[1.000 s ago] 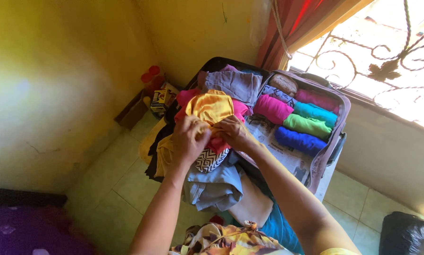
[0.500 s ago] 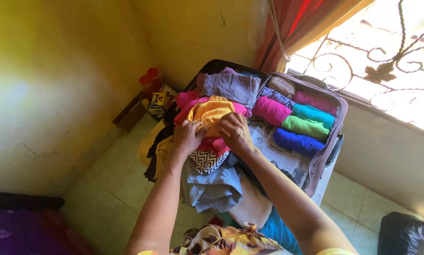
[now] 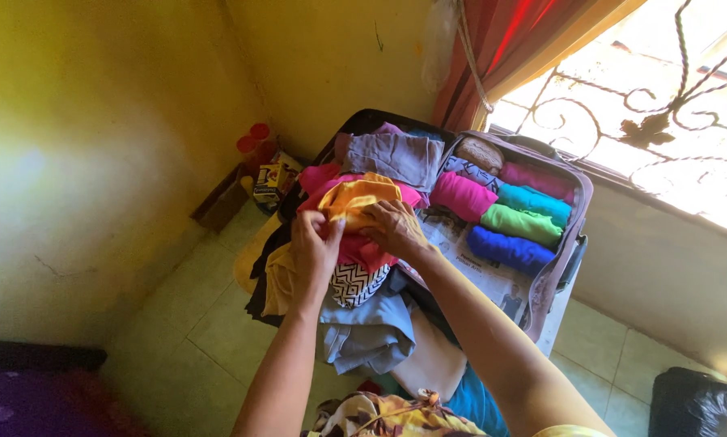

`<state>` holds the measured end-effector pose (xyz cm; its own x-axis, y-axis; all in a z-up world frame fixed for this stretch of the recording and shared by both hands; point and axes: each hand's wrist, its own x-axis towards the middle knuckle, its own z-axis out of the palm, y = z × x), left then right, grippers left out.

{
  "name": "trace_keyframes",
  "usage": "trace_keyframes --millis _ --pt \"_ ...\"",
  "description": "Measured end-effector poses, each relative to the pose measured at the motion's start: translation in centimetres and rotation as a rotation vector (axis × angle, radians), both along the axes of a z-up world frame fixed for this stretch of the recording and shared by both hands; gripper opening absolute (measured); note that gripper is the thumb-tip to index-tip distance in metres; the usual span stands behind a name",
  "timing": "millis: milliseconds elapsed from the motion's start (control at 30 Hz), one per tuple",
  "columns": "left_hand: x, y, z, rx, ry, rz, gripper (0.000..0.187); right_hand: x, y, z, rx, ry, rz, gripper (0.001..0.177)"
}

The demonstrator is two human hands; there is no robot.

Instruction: Rolling and packing various colored garments into a small suitcase.

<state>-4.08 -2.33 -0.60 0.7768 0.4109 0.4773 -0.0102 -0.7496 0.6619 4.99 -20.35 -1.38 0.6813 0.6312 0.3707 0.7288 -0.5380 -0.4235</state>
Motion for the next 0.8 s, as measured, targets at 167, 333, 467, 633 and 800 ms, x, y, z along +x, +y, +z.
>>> trace_keyframes --millis 167,333,467,633,800 --pt "1.3 0.9 -4.8 -0.609 0.161 -0.141 0.041 1.6 0.2 -0.8 0.038 0.048 0.008 0.036" --pt "1.5 0.2 -3.6 -1.14 0.249 -0.171 0.043 1.0 0.4 -0.4 0.129 0.241 -0.032 0.033" --pt "2.0 -0.8 -4.2 -0.993 0.429 -0.179 0.042 0.2 -0.2 -0.4 0.321 0.297 0.084 0.034" --pt "1.5 -1.3 -2.3 -1.036 0.381 -0.286 0.045 -1.4 -0.9 0.7 0.315 0.519 -0.029 0.043" --pt "1.8 -2.3 -2.2 -1.274 0.179 -0.43 0.055 -2.8 -1.8 2.2 0.446 0.832 -0.048 0.049"
